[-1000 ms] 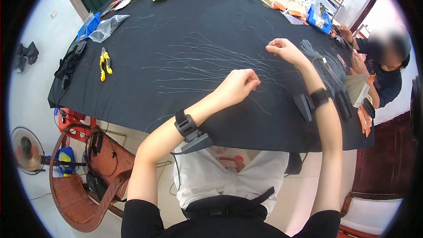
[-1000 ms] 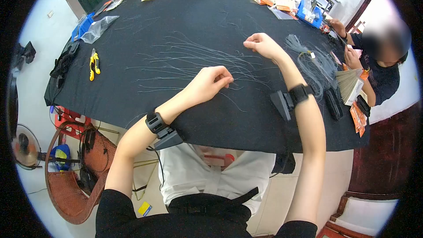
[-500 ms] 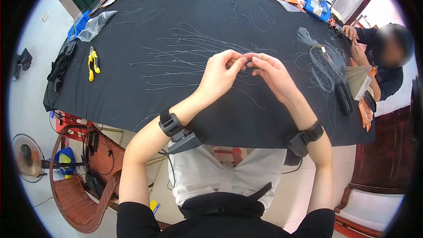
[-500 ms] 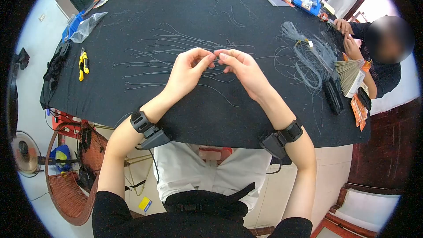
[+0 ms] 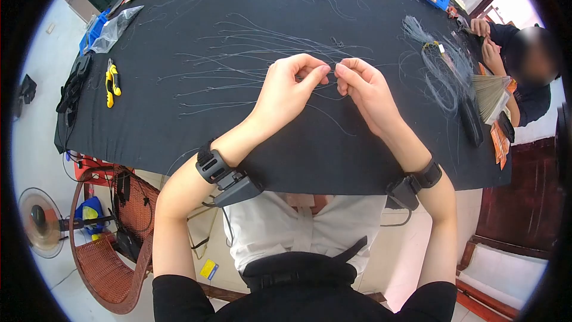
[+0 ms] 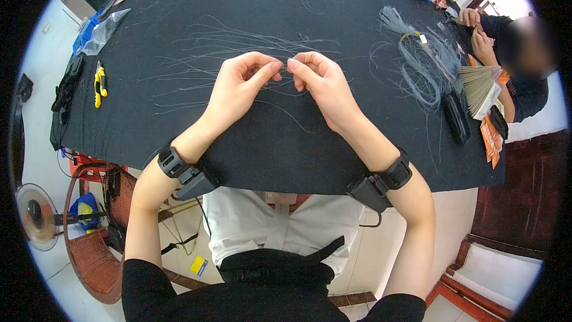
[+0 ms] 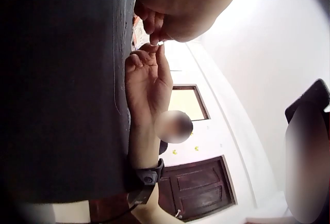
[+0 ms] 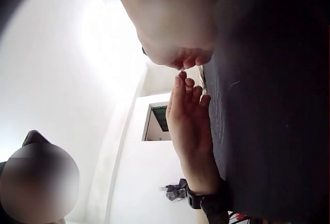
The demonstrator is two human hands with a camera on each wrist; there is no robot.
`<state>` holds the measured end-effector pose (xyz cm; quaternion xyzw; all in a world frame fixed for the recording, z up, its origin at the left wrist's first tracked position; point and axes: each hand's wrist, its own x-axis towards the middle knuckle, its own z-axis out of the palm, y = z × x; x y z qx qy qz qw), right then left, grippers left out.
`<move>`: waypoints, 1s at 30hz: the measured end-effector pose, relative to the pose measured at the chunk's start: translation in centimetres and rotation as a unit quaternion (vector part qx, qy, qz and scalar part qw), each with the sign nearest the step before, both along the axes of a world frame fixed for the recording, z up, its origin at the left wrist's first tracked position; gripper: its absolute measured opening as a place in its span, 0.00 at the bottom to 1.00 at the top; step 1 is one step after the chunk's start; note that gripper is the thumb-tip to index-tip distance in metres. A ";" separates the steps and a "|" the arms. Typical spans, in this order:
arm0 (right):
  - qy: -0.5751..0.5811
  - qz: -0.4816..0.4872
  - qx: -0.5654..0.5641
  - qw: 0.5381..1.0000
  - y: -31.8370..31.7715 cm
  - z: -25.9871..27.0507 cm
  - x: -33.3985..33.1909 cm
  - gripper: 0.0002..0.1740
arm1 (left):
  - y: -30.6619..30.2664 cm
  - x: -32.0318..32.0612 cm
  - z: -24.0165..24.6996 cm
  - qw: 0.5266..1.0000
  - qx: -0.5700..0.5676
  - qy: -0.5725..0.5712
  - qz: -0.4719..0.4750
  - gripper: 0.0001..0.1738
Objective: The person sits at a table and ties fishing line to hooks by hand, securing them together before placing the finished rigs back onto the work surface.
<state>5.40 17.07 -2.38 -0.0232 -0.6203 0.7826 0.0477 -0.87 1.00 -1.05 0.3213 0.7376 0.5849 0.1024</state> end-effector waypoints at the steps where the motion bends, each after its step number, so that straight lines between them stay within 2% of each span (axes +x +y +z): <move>1: 0.002 0.000 -0.003 1.000 0.0 0.0 0.0 0.13 | 0.0 0.0 0.1 1.000 -0.004 -0.001 -0.004 0.11; 18: 0.043 -0.014 0.046 0.998 -0.2 0.2 0.1 0.10 | -0.1 0.0 0.2 0.999 -0.028 0.034 -0.026 0.11; 21: 0.070 -0.052 0.049 0.995 -0.5 0.3 0.0 0.09 | -0.2 -0.2 0.1 0.999 -0.014 0.016 -0.029 0.10; 24: 0.134 -0.106 0.108 0.979 -0.3 0.6 -0.2 0.09 | -0.3 -0.2 0.5 0.999 -0.033 -0.007 -0.016 0.10; 26: 0.114 -0.105 0.155 0.976 0.1 0.4 -0.1 0.09 | -0.4 -0.4 0.6 0.999 -0.044 -0.015 -0.002 0.09; 29: 0.116 -0.076 0.219 0.966 0.3 0.1 -0.1 0.09 | -0.8 -1.2 0.4 0.994 -0.068 0.075 0.036 0.10; 30: 0.122 -0.061 0.239 0.961 0.3 0.0 -0.2 0.09 | -0.8 -1.5 0.4 0.995 -0.060 0.074 0.036 0.11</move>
